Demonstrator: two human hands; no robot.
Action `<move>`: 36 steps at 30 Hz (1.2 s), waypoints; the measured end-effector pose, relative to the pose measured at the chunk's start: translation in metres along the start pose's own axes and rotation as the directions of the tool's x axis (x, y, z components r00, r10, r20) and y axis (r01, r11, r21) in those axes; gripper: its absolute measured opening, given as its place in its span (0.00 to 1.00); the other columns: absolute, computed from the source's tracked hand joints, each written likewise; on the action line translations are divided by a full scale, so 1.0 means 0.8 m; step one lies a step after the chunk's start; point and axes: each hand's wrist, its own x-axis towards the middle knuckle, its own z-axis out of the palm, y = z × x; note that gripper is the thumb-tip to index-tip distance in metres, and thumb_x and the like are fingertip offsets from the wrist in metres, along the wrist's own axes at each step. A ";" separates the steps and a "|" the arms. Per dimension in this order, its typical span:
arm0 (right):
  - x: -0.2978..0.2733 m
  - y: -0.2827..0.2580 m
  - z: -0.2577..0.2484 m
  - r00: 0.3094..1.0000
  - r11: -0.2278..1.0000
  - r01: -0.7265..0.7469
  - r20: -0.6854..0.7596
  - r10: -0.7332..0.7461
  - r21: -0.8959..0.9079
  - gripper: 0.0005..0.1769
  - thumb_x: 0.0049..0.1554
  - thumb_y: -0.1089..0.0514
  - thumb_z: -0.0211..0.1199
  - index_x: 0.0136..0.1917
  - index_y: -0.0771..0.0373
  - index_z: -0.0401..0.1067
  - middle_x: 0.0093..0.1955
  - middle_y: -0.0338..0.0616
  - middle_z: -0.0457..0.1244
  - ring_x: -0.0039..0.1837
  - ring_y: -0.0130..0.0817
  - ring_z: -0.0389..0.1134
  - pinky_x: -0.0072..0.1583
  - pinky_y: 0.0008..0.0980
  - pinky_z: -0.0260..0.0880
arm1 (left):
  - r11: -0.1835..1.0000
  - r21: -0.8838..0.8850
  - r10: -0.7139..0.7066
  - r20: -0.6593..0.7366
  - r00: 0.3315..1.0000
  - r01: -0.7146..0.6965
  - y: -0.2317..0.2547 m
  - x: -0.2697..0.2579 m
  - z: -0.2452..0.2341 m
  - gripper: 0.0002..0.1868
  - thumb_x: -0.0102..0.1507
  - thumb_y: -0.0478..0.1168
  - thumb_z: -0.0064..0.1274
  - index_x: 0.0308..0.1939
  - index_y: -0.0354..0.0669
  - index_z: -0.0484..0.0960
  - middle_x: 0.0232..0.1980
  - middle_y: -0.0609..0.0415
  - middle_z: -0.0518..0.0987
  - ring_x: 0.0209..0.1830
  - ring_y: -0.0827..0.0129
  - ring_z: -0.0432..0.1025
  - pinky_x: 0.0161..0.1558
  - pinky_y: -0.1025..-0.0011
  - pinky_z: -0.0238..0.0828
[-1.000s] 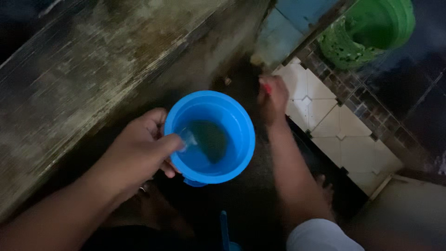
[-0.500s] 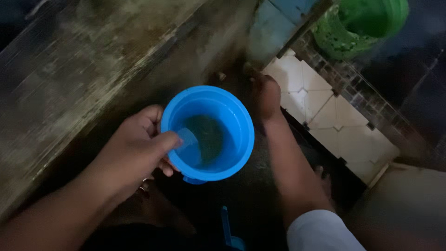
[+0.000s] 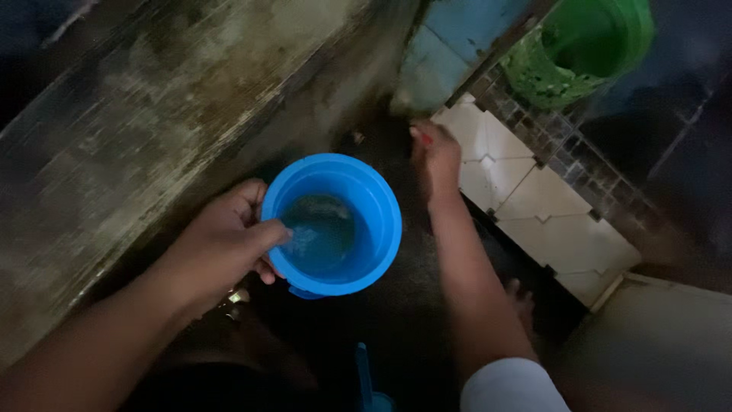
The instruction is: The person scrubs a dirty tiled wall and floor area using a brush and water from a blue bucket. They repeatedly dip the brush into the bucket and scrub the wall and floor surfaces.
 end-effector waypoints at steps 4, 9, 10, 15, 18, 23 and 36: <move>0.018 0.003 -0.023 1.000 0.997 0.020 -0.021 -0.018 0.077 0.09 0.67 0.58 0.61 0.56 0.64 0.78 0.54 0.54 0.71 0.55 0.46 0.74 0.57 0.44 0.74 | 0.998 0.053 -0.037 0.001 0.999 0.037 0.012 0.008 0.007 0.12 0.62 0.41 0.56 0.45 0.40 0.76 0.32 0.48 0.80 0.25 0.66 0.76 0.27 0.68 0.75; 0.013 0.005 -0.027 0.977 0.989 0.106 -0.194 -0.084 0.105 0.08 0.68 0.59 0.60 0.55 0.64 0.76 0.50 0.54 0.69 0.51 0.48 0.73 0.53 0.44 0.74 | 0.996 0.084 -0.022 0.013 1.000 0.020 -0.002 0.000 0.007 0.12 0.62 0.41 0.57 0.41 0.36 0.75 0.31 0.48 0.79 0.24 0.66 0.77 0.27 0.67 0.76; 0.016 0.004 -0.016 0.970 0.986 0.162 -0.190 -0.154 0.030 0.07 0.67 0.60 0.61 0.54 0.64 0.76 0.49 0.54 0.69 0.51 0.49 0.73 0.52 0.45 0.73 | 0.998 0.066 -0.006 0.018 1.000 0.005 -0.004 -0.004 0.007 0.11 0.61 0.40 0.57 0.41 0.37 0.75 0.31 0.49 0.79 0.24 0.67 0.77 0.26 0.67 0.76; -0.001 0.014 0.061 0.964 0.953 0.267 0.032 -0.265 -0.140 0.05 0.64 0.62 0.63 0.53 0.64 0.75 0.49 0.57 0.68 0.51 0.59 0.70 0.51 0.52 0.72 | 0.998 0.027 0.062 0.023 0.998 -0.063 -0.019 -0.014 0.005 0.09 0.59 0.39 0.56 0.40 0.39 0.76 0.30 0.49 0.79 0.23 0.67 0.76 0.25 0.68 0.75; -0.010 0.030 0.084 0.967 0.962 0.252 0.071 -0.246 -0.104 0.09 0.63 0.63 0.62 0.56 0.66 0.74 0.51 0.60 0.68 0.51 0.59 0.71 0.50 0.53 0.72 | 0.997 0.059 0.045 0.000 0.999 -0.045 -0.027 -0.015 0.002 0.09 0.60 0.39 0.55 0.40 0.41 0.76 0.30 0.50 0.79 0.24 0.67 0.77 0.26 0.68 0.75; -0.016 0.059 0.101 0.931 0.907 0.365 0.051 -0.363 -0.211 0.11 0.62 0.62 0.63 0.57 0.68 0.72 0.56 0.66 0.67 0.54 0.62 0.70 0.52 0.51 0.73 | 0.997 0.083 0.007 -0.021 1.000 -0.005 -0.029 -0.023 -0.002 0.09 0.61 0.39 0.56 0.41 0.40 0.74 0.31 0.50 0.78 0.26 0.67 0.77 0.28 0.68 0.76; 0.002 -0.025 -0.008 0.961 0.979 0.200 -0.189 -0.201 -0.024 0.05 0.64 0.64 0.60 0.54 0.64 0.75 0.50 0.56 0.69 0.51 0.53 0.73 0.53 0.45 0.73 | 0.992 -0.008 0.128 0.018 0.992 -0.128 -0.036 -0.027 -0.003 0.09 0.58 0.37 0.55 0.39 0.38 0.75 0.30 0.52 0.77 0.24 0.68 0.76 0.24 0.69 0.75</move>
